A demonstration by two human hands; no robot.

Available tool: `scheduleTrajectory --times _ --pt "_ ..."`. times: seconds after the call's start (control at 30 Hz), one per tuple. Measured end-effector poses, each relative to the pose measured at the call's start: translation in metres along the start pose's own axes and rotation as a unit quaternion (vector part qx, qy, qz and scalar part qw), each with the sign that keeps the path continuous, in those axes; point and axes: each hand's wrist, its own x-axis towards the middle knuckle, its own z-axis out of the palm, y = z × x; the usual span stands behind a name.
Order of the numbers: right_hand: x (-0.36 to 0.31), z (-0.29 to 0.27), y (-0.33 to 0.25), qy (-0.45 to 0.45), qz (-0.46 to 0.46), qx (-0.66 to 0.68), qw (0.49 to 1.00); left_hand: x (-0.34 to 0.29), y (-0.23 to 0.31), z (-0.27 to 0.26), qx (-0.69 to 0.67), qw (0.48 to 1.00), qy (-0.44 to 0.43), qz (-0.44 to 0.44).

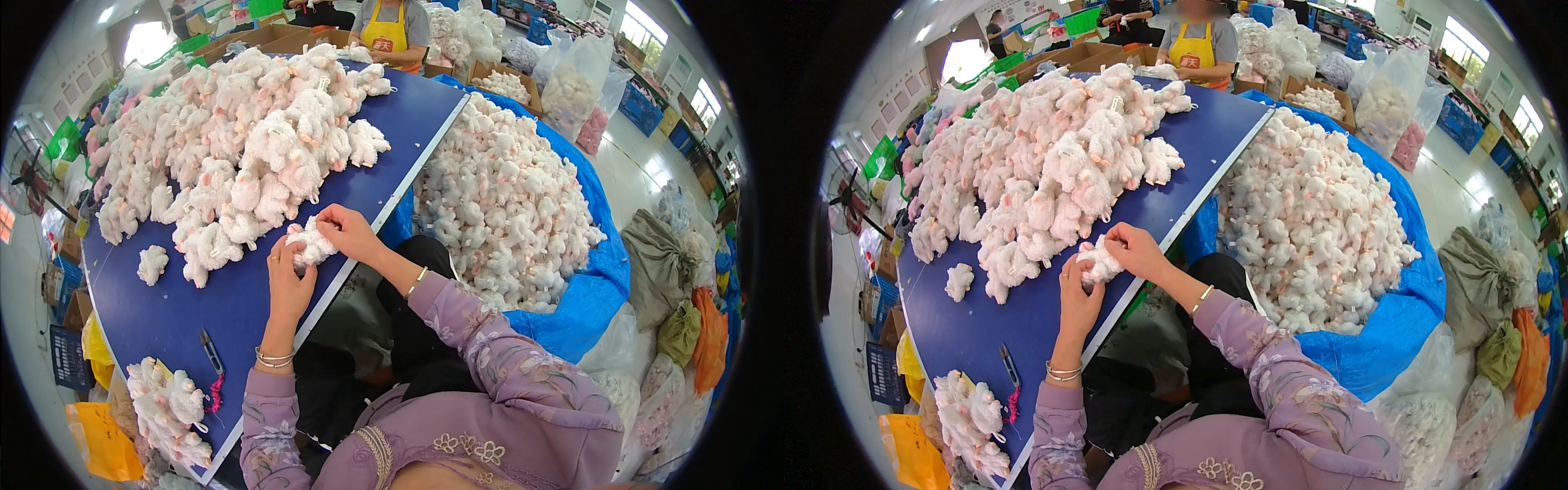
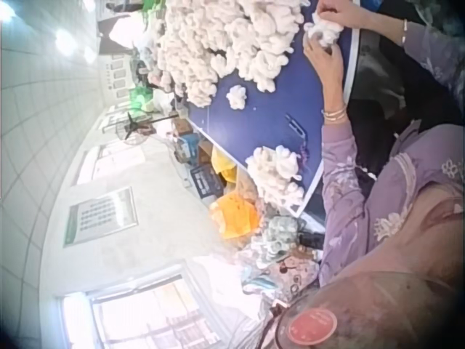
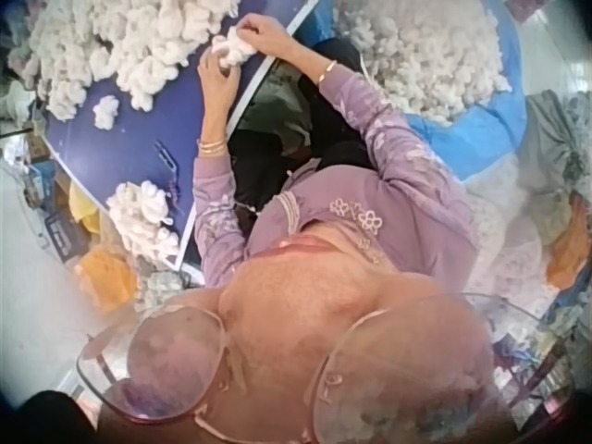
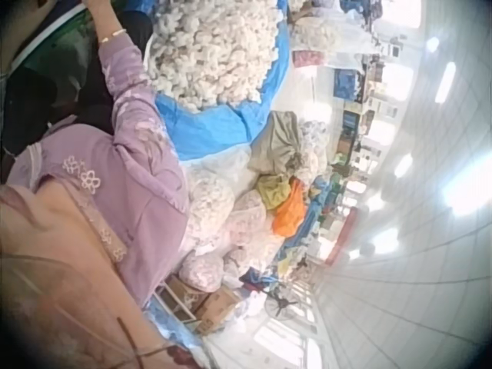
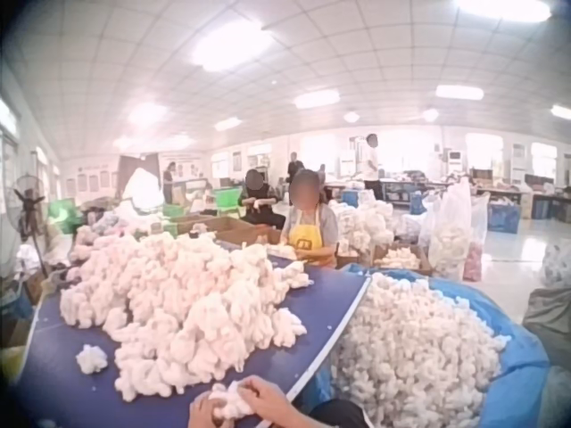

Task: The person repeatedly picks up small white plush toys from a blue table, opens them, and stuffs them with white filling by hand. They then close the opening and place the stuffed toy back on the table. This process is repeated continuously throughout the clip.

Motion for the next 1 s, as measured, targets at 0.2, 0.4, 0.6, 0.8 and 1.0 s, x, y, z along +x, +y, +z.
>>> scheduleTrajectory --times 0.2,0.4,0.6,0.8,1.0 --pt "-0.001 0.0 -0.001 0.007 0.002 -0.003 1.0 -0.002 0.001 -0.001 0.018 1.0 -0.004 0.004" --pt "-0.003 0.0 -0.002 0.02 0.005 0.008 1.0 -0.001 0.003 0.0 0.01 1.0 -0.002 -0.005" --pt "-0.003 0.0 -0.002 0.014 0.011 0.019 1.0 -0.001 0.009 -0.003 0.006 1.0 -0.01 -0.022" --pt "-0.004 -0.002 -0.005 0.007 0.01 0.015 1.0 0.0 0.009 -0.002 0.006 1.0 -0.009 -0.02" --pt "-0.004 -0.002 -0.007 0.007 0.01 0.018 1.0 0.0 0.007 -0.001 0.006 1.0 -0.005 -0.009"
